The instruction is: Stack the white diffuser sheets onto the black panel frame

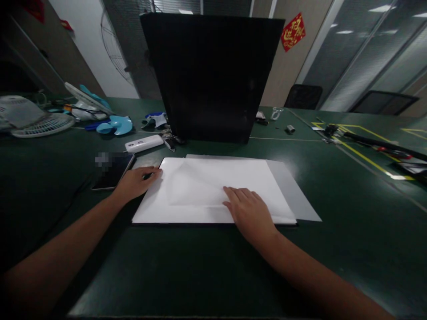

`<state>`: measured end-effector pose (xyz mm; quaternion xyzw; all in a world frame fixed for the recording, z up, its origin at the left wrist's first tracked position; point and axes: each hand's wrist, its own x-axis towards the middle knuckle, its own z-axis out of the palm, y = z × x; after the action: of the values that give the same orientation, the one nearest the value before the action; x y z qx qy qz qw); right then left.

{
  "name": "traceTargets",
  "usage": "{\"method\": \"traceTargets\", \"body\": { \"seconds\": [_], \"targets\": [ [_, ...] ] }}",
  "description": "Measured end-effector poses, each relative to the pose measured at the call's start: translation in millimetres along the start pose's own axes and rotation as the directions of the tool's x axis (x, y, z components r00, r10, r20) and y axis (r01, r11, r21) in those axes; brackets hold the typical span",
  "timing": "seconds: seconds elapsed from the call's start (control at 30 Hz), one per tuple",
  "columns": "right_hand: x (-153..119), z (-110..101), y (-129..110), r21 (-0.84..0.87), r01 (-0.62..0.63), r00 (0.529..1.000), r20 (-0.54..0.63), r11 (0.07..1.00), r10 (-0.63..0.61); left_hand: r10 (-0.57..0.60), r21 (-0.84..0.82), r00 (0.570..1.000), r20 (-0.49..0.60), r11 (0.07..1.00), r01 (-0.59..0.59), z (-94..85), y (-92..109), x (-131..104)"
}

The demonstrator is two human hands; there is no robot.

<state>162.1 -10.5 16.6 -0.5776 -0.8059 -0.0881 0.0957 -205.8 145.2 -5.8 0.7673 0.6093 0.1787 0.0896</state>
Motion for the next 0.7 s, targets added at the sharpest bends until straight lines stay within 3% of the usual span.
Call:
{"method": "traceTargets", "body": {
  "seconds": [0.13,0.3,0.7],
  "targets": [
    [10.5,6.0,-26.1,0.047,0.058,0.996,0.067,0.997,-0.061,0.039,-0.019,0.999,-0.006,0.999,-0.039,1.2,-5.3,3.1],
    [4.4,7.6,-48.8,0.097,0.131,0.988,0.074,0.987,-0.139,0.032,0.009,0.999,-0.024,0.999,-0.031,0.7,-3.3,2.3],
    [2.8,2.7,-69.4,0.169,0.156,0.977,0.115,0.973,-0.177,0.021,-0.025,0.999,-0.023,0.999,-0.022,0.3,-1.6,0.3]
  ]
}}
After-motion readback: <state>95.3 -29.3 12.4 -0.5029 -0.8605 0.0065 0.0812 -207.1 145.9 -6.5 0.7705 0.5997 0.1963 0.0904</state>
